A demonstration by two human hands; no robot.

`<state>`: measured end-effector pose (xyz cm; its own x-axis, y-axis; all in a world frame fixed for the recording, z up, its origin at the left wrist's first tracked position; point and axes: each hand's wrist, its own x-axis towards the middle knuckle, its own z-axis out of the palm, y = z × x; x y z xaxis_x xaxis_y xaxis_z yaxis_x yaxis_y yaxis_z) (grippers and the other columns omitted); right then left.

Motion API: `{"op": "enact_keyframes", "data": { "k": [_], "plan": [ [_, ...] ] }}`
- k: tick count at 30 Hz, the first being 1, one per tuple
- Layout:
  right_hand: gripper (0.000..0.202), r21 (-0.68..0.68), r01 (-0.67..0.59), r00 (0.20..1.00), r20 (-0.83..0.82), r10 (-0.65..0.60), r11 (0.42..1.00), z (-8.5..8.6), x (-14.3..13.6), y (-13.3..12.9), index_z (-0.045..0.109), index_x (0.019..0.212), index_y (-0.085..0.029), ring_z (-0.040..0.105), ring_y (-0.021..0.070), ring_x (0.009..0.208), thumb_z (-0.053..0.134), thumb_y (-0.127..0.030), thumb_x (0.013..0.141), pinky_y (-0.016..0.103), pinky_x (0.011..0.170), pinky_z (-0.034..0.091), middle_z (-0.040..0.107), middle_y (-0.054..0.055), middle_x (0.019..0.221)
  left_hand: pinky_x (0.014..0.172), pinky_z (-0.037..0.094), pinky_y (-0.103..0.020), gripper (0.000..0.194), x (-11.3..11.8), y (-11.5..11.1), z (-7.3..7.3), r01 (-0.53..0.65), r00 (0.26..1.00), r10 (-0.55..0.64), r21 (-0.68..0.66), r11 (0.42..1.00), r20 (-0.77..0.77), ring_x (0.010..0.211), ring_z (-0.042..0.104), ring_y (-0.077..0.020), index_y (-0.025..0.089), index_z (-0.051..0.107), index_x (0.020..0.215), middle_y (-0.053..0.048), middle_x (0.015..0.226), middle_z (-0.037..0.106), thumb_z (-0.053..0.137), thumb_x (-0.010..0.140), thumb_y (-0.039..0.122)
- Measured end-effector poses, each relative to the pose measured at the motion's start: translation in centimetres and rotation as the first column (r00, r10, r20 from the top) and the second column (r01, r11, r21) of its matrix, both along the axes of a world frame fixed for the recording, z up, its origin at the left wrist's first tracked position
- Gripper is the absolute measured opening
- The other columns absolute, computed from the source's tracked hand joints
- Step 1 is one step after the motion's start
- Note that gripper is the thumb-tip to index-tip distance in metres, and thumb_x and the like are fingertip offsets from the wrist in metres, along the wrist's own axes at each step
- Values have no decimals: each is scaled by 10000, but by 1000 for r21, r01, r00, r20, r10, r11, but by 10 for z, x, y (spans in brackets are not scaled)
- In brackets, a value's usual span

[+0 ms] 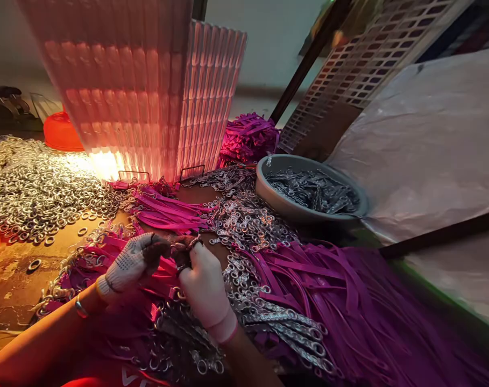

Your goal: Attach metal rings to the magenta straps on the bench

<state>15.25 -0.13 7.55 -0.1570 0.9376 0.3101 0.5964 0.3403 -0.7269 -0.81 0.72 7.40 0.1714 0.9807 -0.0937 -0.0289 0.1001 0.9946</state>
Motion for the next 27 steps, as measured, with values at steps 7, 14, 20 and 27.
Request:
{"op": "enact_keyframes", "data": {
  "k": [7,14,20,27],
  "plan": [
    [527,63,-233,956,196,217,970,12,9,-6,544,1233,-183,543,223,1071,449,-43,734,355,952,434,597,104,1159,307,198,-171,297,-14,-11,2,235,967,-201,-240,942,160,345,291,-41,145,581,750,35,542,485,571,834,431],
    [288,91,-351,768,598,231,932,6,19,-4,656,947,-149,534,226,893,538,-73,696,329,771,396,624,116,1006,375,274,-181,246,-8,-11,-4,349,936,-308,-352,869,169,389,365,-53,141,570,689,24,535,503,631,750,371],
    [83,9,-315,778,575,253,949,11,29,-9,588,689,-191,466,138,597,543,-213,755,288,563,249,597,19,677,408,334,-157,198,-4,-16,13,339,936,-348,-123,933,-57,447,430,-49,145,569,750,12,634,569,623,791,331],
    [99,358,-87,886,454,-92,930,-12,33,-10,584,663,-187,490,177,641,537,-249,723,309,591,252,599,77,701,312,203,-151,155,18,4,19,323,943,-331,-195,926,-9,339,299,-43,178,509,755,40,538,473,466,832,306]
  ]
}}
